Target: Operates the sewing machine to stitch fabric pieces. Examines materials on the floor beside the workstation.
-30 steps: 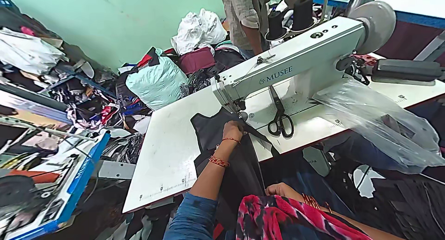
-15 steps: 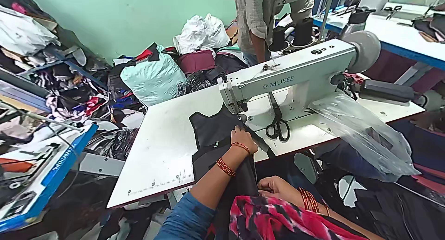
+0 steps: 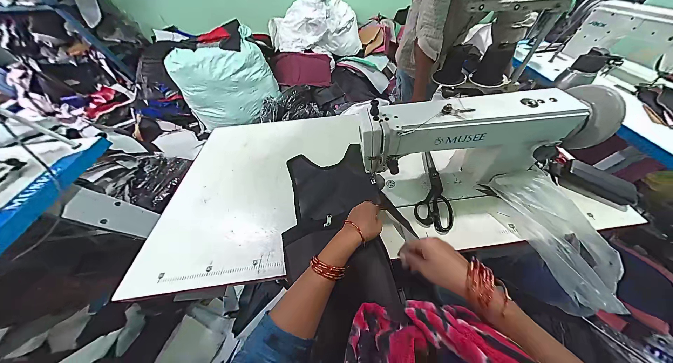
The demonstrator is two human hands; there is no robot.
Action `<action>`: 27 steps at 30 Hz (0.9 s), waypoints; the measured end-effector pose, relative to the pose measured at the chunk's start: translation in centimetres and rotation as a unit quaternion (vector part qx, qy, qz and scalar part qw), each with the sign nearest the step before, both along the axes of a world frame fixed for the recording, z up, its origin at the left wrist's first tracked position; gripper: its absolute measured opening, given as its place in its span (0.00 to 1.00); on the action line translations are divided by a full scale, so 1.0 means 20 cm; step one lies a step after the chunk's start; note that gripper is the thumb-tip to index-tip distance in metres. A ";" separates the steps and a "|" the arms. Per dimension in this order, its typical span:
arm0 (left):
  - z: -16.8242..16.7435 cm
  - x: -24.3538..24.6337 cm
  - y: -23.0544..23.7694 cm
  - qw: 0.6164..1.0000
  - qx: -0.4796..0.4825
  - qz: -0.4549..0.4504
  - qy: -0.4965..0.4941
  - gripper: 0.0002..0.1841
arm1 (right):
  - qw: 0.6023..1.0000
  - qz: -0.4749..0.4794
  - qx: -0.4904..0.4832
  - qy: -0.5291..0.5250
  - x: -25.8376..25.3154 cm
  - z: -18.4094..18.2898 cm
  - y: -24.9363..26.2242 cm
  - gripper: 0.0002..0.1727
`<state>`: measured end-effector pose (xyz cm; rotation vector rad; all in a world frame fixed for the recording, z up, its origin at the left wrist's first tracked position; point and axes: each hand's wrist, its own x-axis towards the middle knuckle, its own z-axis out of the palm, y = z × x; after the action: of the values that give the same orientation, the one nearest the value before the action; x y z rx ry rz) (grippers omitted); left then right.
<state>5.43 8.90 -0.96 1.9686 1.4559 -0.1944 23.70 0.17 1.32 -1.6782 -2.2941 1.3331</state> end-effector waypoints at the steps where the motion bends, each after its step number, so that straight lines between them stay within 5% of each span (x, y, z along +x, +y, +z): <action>1: -0.02 -0.02 0.00 1.000 0.002 0.006 -0.025 0.17 | 0.997 -0.061 0.048 -0.013 -0.02 -0.03 0.10 0.19; 4: -0.04 -0.05 0.01 0.998 -0.004 0.013 -0.058 0.18 | 0.974 -0.160 0.159 -0.007 -0.11 -0.20 0.39 0.23; 8: -0.04 -0.07 0.01 0.996 -0.012 0.013 -0.085 0.18 | 0.968 -0.209 0.141 0.004 -0.25 -0.31 0.54 0.25; 16: -0.06 -0.09 0.00 0.995 -0.004 0.016 -0.103 0.18 | 0.937 -0.310 0.145 0.064 -0.21 -0.33 0.41 0.16; 27: -0.05 -0.07 -0.02 0.996 0.001 0.027 -0.083 0.18 | 0.935 -0.303 0.090 0.161 -0.25 -0.36 0.32 0.18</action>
<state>4.09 8.51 -1.96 1.8960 1.4003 -0.0037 18.64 6.55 -5.82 -1.7370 -1.4878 1.1095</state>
